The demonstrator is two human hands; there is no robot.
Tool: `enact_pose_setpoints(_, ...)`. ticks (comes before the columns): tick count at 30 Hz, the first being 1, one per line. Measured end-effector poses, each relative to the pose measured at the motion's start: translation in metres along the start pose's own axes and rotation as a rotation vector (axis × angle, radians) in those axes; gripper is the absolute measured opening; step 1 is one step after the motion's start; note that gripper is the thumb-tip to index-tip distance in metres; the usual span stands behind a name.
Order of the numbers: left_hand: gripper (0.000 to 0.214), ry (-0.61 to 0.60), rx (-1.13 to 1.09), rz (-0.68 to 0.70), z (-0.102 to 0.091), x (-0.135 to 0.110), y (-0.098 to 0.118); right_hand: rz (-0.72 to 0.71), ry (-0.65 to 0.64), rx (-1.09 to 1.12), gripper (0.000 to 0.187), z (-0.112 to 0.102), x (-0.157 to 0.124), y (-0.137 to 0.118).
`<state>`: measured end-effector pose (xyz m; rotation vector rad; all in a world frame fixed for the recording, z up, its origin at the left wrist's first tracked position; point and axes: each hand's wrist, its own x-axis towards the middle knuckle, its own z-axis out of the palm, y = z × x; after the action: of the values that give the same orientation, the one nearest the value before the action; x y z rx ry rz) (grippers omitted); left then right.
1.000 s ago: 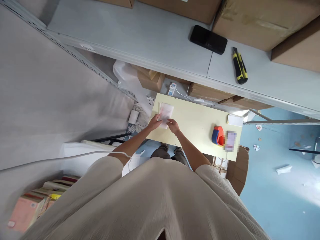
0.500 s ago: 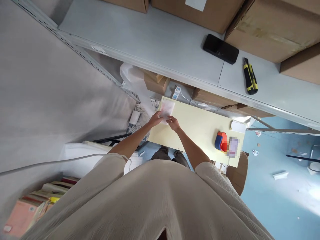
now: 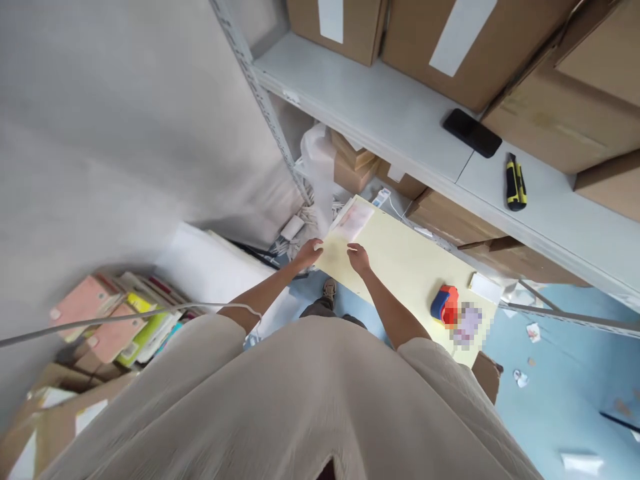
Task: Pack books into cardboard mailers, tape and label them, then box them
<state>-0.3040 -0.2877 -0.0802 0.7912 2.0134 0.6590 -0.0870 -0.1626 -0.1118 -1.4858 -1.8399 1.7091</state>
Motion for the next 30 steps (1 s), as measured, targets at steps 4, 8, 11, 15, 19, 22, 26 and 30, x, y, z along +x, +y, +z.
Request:
enact_pose_setpoints(4, 0.032, 0.112, -0.069, -0.012, 0.015, -0.057, -0.024, 0.009, -0.053, -0.009, 0.036, 0.004, -0.037, 0.011)
enact_pose_setpoints(8, 0.028, 0.200, -0.128, -0.015, 0.043, -0.117, -0.045, -0.069, -0.118, -0.053, 0.030, 0.012, -0.077, 0.031)
enact_pose_setpoints(11, 0.028, 0.258, -0.171, -0.015, 0.064, -0.164, -0.060, -0.119, -0.170, -0.101, 0.029, 0.022, -0.106, 0.042)
enact_pose_setpoints(15, 0.031, 0.316, -0.214, -0.028, 0.074, -0.231, -0.081, -0.185, -0.275, -0.143, 0.028, 0.041, -0.141, 0.041)
enact_pose_setpoints(19, 0.034, 0.417, -0.255, -0.100, 0.066, -0.292, -0.106, -0.245, -0.403, -0.217, 0.024, 0.068, -0.170, 0.025)
enact_pose_setpoints(22, 0.039, 0.480, -0.260, -0.159, 0.058, -0.332, -0.128, -0.299, -0.502, -0.247, 0.024, 0.095, -0.188, 0.016)
enact_pose_setpoints(26, 0.040, 0.570, -0.290, -0.211, 0.053, -0.380, -0.159, -0.339, -0.627, -0.269, 0.027, 0.137, -0.214, 0.012)
enact_pose_setpoints(30, 0.035, 0.650, -0.367, -0.249, 0.054, -0.422, -0.189, -0.347, -0.737, -0.304, 0.027, 0.181, -0.245, 0.015)
